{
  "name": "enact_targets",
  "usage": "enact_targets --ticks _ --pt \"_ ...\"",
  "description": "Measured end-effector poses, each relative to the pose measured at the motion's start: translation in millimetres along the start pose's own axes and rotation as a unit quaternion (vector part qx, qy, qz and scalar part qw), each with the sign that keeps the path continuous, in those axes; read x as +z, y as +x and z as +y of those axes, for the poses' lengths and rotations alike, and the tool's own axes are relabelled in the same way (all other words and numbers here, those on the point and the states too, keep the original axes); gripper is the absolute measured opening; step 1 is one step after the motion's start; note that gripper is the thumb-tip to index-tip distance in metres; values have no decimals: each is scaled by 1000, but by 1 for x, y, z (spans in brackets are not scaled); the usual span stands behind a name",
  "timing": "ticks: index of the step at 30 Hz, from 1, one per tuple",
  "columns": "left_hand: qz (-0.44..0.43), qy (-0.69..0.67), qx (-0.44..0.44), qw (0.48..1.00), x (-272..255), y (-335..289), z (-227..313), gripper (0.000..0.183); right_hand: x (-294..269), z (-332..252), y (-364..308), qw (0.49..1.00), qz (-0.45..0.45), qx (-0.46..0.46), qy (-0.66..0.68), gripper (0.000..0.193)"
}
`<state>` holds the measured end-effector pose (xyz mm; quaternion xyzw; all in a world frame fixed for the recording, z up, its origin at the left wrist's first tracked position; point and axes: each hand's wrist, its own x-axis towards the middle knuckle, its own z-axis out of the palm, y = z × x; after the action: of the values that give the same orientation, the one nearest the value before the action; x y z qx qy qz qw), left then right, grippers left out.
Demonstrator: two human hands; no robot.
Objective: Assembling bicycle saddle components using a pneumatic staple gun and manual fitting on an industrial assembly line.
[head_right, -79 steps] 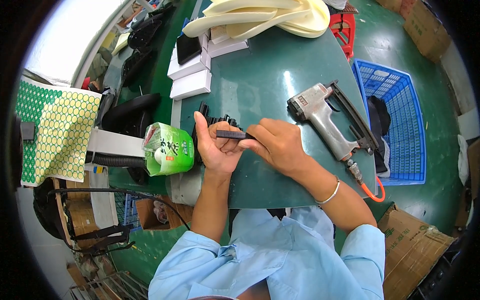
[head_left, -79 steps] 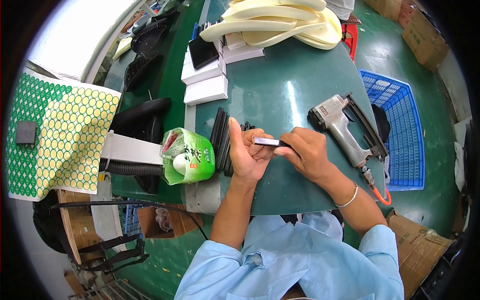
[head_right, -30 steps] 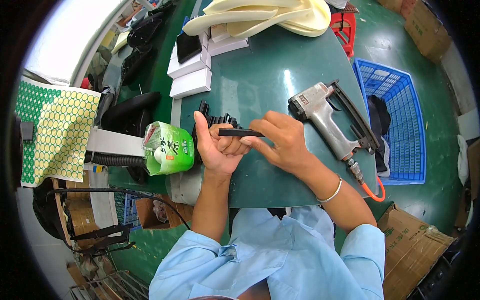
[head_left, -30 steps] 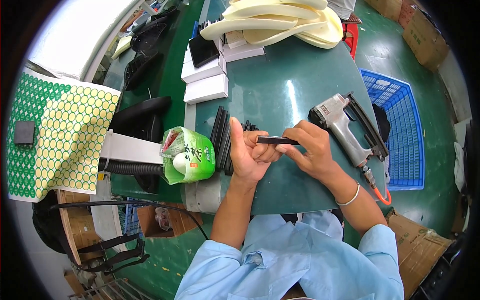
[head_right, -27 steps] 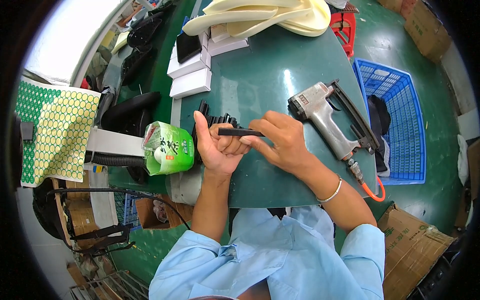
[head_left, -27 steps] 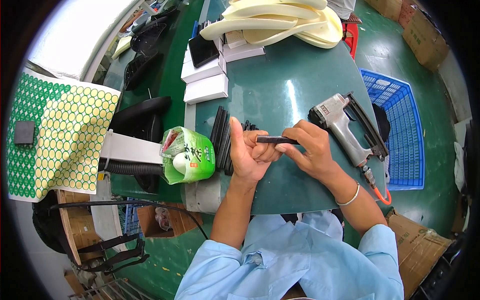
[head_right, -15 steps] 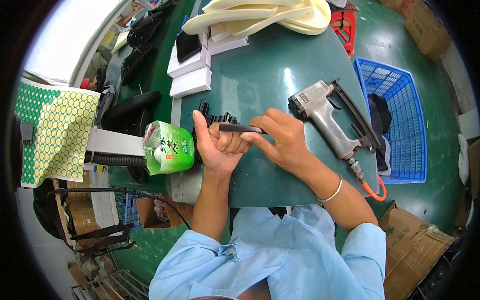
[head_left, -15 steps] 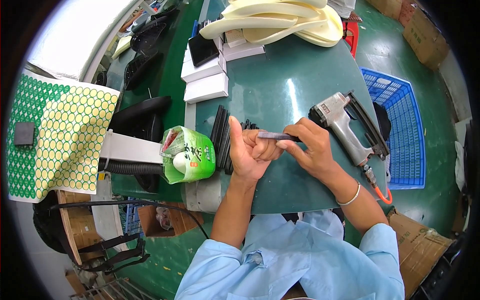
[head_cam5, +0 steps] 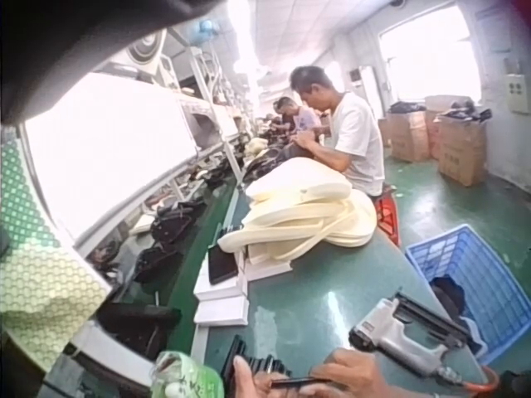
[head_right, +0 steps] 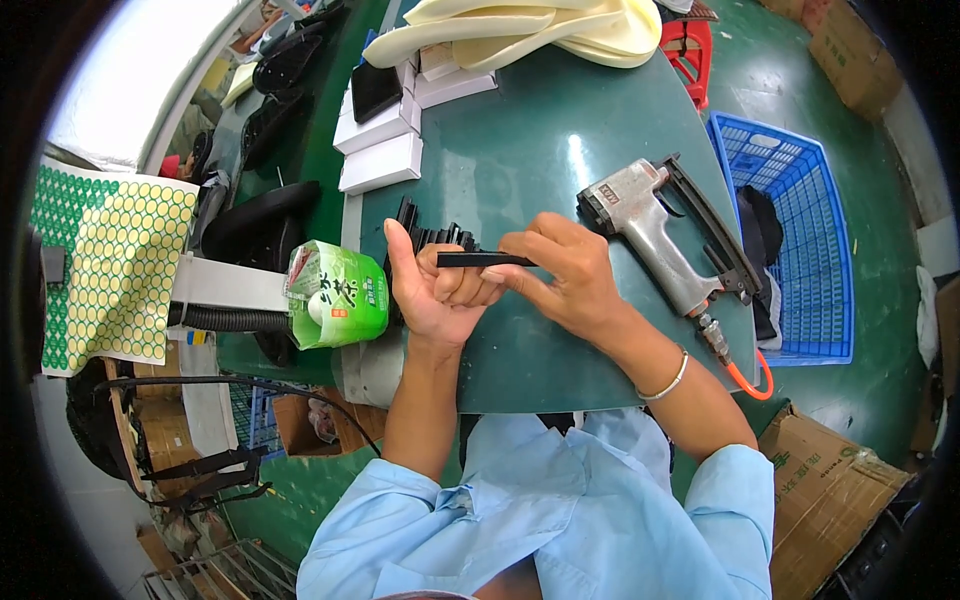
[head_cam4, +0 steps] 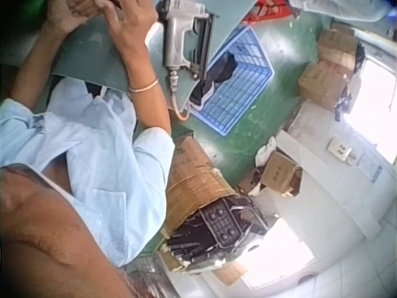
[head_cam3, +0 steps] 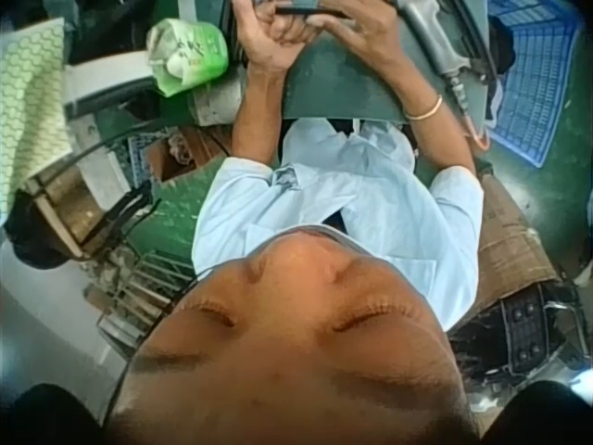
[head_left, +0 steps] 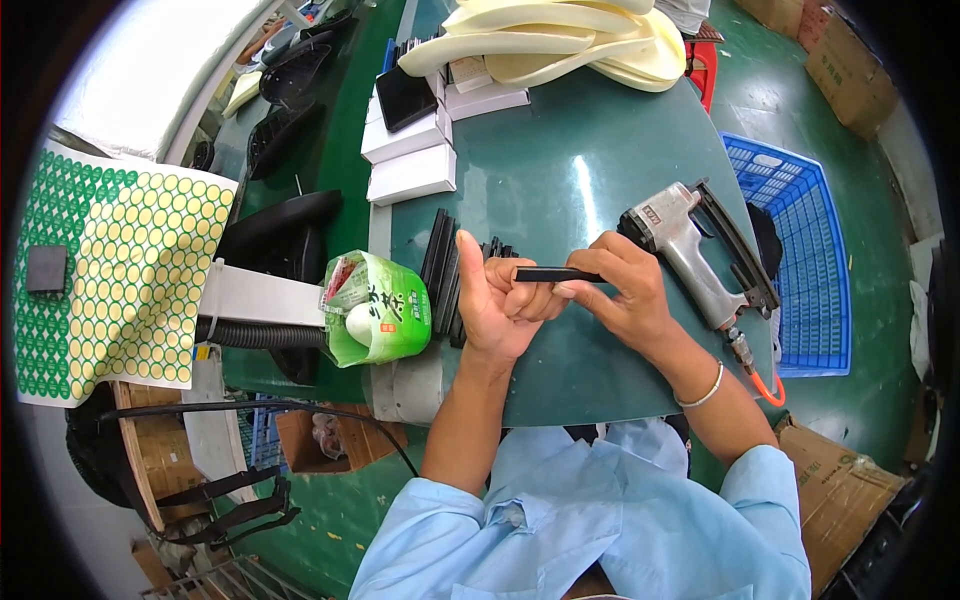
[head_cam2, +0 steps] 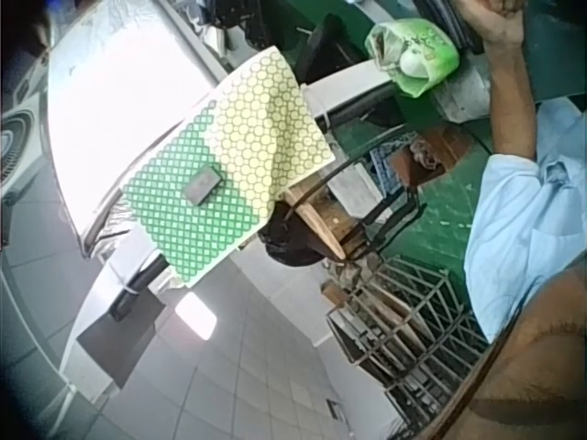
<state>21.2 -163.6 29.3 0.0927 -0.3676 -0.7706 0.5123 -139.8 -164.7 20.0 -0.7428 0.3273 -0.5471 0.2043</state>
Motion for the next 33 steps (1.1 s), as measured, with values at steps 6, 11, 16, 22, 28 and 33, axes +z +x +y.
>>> enact_targets --ticks 6,11,16,22,28,33 --pt "-13 -3 1 1000 -5 0 -2 71 0 -3 1 999 1 47 19 22" --pt "-36 -17 -5 999 -9 -1 -2 73 -2 -5 4 997 4 67 45 20" --pt "-18 -39 -1 999 -4 0 -1 72 -2 -5 4 997 -5 50 64 20" --pt "1 -74 -35 997 -1 -1 0 70 -5 -6 3 982 -26 130 138 19" --pt "-33 -74 -29 996 -3 1 -4 69 -4 -3 3 986 -31 93 137 16" --pt "-23 -74 -35 996 -4 -1 -2 69 -4 -2 5 989 -38 70 124 15"
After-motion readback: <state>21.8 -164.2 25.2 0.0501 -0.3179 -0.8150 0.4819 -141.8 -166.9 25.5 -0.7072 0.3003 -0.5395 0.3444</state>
